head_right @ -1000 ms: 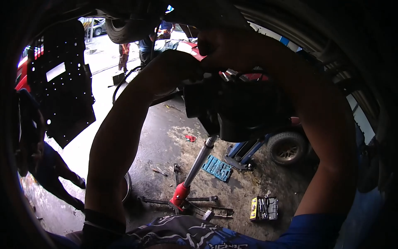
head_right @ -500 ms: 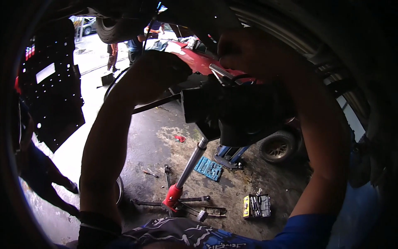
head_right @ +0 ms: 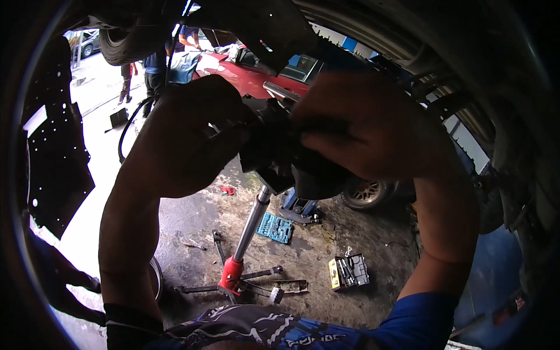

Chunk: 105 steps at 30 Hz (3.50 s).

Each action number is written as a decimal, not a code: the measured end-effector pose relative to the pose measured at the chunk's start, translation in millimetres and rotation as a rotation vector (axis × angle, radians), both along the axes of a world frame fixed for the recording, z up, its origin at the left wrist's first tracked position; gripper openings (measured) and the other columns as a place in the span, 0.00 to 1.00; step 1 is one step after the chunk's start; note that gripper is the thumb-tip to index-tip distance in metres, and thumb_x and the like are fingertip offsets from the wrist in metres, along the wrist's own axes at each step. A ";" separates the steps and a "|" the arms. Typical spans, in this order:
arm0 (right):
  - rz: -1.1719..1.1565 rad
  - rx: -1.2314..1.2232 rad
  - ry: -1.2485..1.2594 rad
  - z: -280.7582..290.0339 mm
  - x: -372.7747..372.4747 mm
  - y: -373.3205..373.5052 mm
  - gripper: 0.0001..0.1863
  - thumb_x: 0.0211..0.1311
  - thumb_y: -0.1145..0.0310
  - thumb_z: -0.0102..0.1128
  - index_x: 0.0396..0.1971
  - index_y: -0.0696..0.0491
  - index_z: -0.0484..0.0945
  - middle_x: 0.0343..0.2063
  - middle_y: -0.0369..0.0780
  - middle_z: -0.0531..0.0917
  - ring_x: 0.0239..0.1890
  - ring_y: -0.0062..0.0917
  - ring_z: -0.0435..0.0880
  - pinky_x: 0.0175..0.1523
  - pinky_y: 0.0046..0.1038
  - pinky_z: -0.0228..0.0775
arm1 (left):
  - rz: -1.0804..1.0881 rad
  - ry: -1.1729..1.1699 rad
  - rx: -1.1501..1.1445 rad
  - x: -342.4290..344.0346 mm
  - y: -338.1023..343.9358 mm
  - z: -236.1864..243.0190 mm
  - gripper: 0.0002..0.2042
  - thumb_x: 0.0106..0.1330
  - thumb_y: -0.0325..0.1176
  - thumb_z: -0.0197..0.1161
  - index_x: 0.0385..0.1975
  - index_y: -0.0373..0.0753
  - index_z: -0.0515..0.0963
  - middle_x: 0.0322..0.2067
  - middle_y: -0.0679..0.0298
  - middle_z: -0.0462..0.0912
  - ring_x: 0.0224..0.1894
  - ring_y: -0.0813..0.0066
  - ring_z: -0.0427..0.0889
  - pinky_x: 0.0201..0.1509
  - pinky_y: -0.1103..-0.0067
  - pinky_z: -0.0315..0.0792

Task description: Installing or securing a mechanical part underneath a vehicle.

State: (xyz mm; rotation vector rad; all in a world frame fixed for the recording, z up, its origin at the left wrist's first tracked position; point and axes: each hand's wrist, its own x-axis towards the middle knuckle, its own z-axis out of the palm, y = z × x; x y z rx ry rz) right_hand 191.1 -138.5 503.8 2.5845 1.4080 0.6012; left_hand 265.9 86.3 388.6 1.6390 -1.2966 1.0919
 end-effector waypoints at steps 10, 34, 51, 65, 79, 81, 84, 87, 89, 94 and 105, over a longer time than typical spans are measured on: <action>-0.061 -0.342 -0.020 5.3 2.4 34.6 0.07 0.46 0.76 0.66 0.29 0.53 0.81 0.32 0.39 0.80 0.39 0.34 0.81 0.42 0.34 0.74 | -0.041 0.236 -0.382 3.9 25.1 -70.2 0.06 0.56 0.22 0.64 0.34 0.33 0.81 0.32 0.56 0.83 0.34 0.67 0.84 0.38 0.77 0.76; -0.246 -0.430 0.066 13.3 6.2 59.3 0.13 0.36 0.81 0.62 0.28 0.56 0.79 0.31 0.44 0.77 0.30 0.34 0.78 0.31 0.32 0.68 | -0.411 0.046 -0.492 -2.4 -44.4 -116.9 0.08 0.49 0.25 0.62 0.30 0.33 0.79 0.51 0.38 0.76 0.51 0.41 0.79 0.54 0.61 0.75; -0.284 -0.441 0.163 23.3 11.2 53.8 0.11 0.41 0.79 0.65 0.29 0.55 0.77 0.29 0.41 0.76 0.33 0.36 0.79 0.35 0.34 0.70 | -0.303 0.051 -0.457 -13.8 -38.3 -106.9 0.10 0.47 0.22 0.63 0.32 0.33 0.80 0.48 0.45 0.79 0.47 0.48 0.82 0.48 0.66 0.78; -0.084 -0.391 0.018 15.7 13.8 35.3 0.09 0.42 0.77 0.63 0.25 0.56 0.73 0.27 0.41 0.76 0.33 0.37 0.79 0.37 0.36 0.69 | 0.615 -0.092 0.174 48.5 27.3 -33.6 0.08 0.64 0.34 0.61 0.38 0.39 0.82 0.37 0.58 0.83 0.39 0.59 0.83 0.45 0.69 0.76; -0.131 -0.372 -0.025 7.8 23.9 33.8 0.06 0.46 0.72 0.60 0.27 0.56 0.77 0.28 0.44 0.79 0.33 0.40 0.80 0.39 0.37 0.72 | 0.764 -0.147 1.003 89.9 1.9 2.5 0.07 0.60 0.34 0.59 0.29 0.42 0.84 0.29 0.58 0.84 0.41 0.62 0.83 0.50 0.69 0.76; 0.102 -0.293 -0.095 0.2 38.5 27.8 0.06 0.45 0.73 0.61 0.26 0.54 0.79 0.28 0.43 0.79 0.34 0.40 0.80 0.39 0.38 0.72 | 0.865 -0.109 1.061 99.2 13.1 -0.6 0.07 0.60 0.34 0.59 0.29 0.42 0.84 0.30 0.58 0.84 0.40 0.62 0.84 0.48 0.68 0.76; 0.051 -0.244 -0.202 -3.1 19.8 23.1 0.06 0.43 0.74 0.62 0.25 0.53 0.78 0.29 0.43 0.78 0.35 0.38 0.79 0.40 0.38 0.70 | 0.870 -0.248 1.135 145.6 -7.7 -0.1 0.07 0.59 0.33 0.59 0.28 0.42 0.85 0.31 0.58 0.85 0.38 0.60 0.85 0.42 0.67 0.78; 0.230 -0.136 -0.341 -12.6 45.5 -13.0 0.08 0.42 0.76 0.62 0.26 0.53 0.76 0.29 0.42 0.77 0.35 0.38 0.78 0.40 0.38 0.69 | 0.751 0.059 0.909 94.0 -33.4 6.4 0.09 0.60 0.33 0.57 0.29 0.42 0.86 0.34 0.55 0.85 0.39 0.57 0.85 0.41 0.66 0.79; 0.316 -0.141 -0.393 -13.3 56.4 -5.0 0.09 0.41 0.77 0.62 0.26 0.53 0.74 0.28 0.42 0.76 0.34 0.38 0.77 0.40 0.38 0.68 | 0.801 0.179 0.862 91.7 -13.9 6.2 0.10 0.60 0.35 0.57 0.29 0.42 0.86 0.35 0.54 0.85 0.40 0.57 0.85 0.41 0.67 0.79; 0.251 -0.070 -0.232 -13.8 67.1 -4.6 0.10 0.42 0.81 0.61 0.26 0.54 0.72 0.28 0.42 0.75 0.35 0.39 0.75 0.41 0.37 0.66 | 1.112 -0.078 0.405 59.4 8.5 -0.4 0.07 0.56 0.34 0.61 0.26 0.46 0.86 0.29 0.61 0.86 0.36 0.63 0.86 0.37 0.71 0.79; 0.124 -0.318 0.107 19.1 0.5 28.3 0.11 0.55 0.73 0.58 0.36 0.59 0.82 0.36 0.50 0.83 0.41 0.42 0.84 0.47 0.34 0.74 | -0.197 0.854 -0.741 -59.7 -28.9 -75.9 0.02 0.64 0.24 0.58 0.32 0.38 0.72 0.23 0.58 0.80 0.21 0.71 0.82 0.20 0.77 0.74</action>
